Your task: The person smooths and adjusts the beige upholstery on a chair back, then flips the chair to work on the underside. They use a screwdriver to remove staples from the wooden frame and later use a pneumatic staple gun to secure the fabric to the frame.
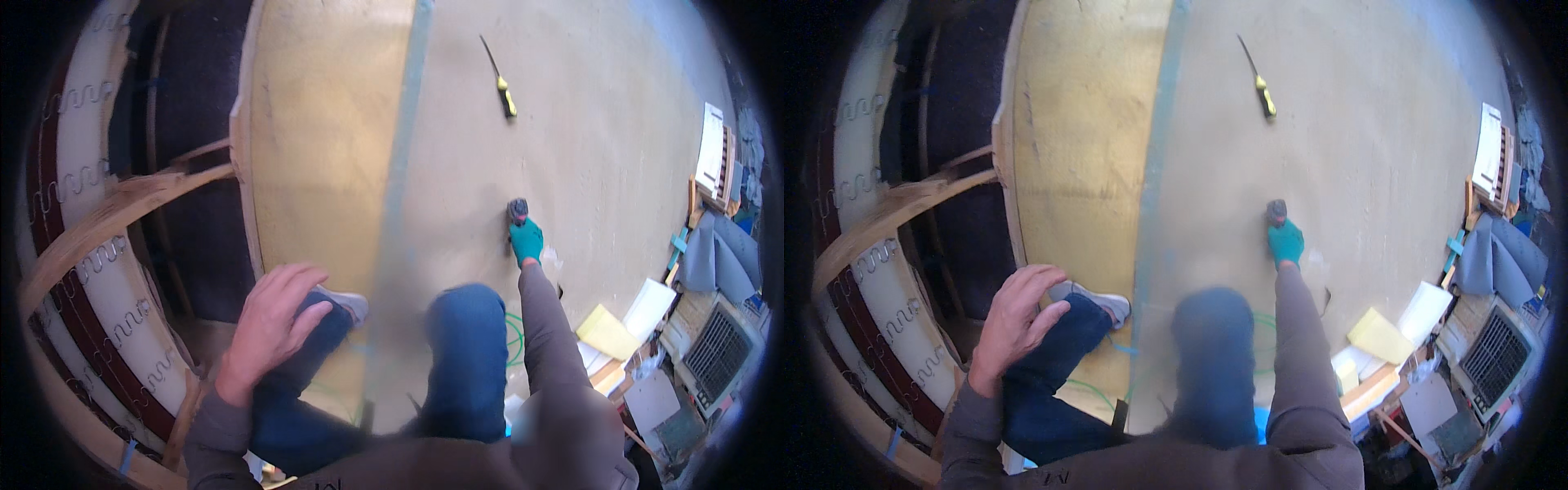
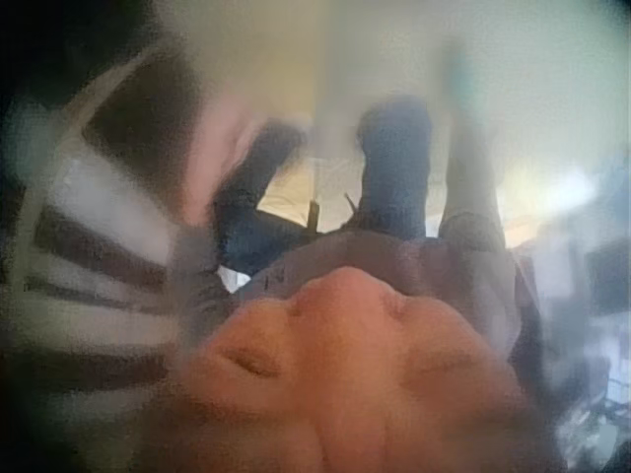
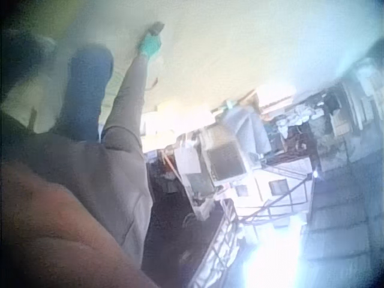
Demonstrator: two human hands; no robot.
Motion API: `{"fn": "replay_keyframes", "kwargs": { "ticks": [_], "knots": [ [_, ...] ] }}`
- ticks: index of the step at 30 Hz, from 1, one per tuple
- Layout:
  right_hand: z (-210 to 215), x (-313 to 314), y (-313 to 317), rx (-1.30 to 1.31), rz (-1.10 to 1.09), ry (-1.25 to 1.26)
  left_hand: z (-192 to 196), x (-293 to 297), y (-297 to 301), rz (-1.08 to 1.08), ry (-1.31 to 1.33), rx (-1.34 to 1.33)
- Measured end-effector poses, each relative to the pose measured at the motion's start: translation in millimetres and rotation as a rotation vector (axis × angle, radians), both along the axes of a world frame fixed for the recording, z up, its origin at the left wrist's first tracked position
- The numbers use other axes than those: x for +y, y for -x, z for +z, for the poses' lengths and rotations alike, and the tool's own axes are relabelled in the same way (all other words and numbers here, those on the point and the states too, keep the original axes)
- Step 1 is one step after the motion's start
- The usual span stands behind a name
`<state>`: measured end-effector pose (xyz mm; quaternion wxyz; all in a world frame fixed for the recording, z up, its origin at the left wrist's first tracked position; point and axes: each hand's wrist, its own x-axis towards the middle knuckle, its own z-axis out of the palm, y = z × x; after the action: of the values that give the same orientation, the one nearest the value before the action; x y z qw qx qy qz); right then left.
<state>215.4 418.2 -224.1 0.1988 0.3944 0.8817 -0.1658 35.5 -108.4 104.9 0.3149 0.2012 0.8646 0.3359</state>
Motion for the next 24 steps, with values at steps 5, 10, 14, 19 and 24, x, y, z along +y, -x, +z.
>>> {"fn": "replay_keyframes", "kwargs": {
  "ticks": [5, 10, 14, 19, 24],
  "knots": [
    [-3.0, 5.3, 6.1, -0.088, 0.001, 0.056, -19.1, 13.9, -71.9, 0.014, -0.011, -0.156],
    [16.1, -11.6, 22.2, -0.295, 0.028, 0.107, -69.2, 5.6, -179.3, 0.097, -0.01, -0.367],
    [122.1, -62.5, 2.4, -0.124, 0.229, 0.396, -64.7, -4.3, -245.8, 0.064, 0.407, -0.342],
    [363.2, -84.4, -65.9, 0.029, 0.441, 0.597, 73.3, 42.3, -264.3, 0.277, 0.143, -0.297],
    [513.3, -54.2, -143.7, 0.089, 0.03, 0.723, 249.6, 68.4, -221.3, 0.395, 0.006, -0.358]
  ]
}}
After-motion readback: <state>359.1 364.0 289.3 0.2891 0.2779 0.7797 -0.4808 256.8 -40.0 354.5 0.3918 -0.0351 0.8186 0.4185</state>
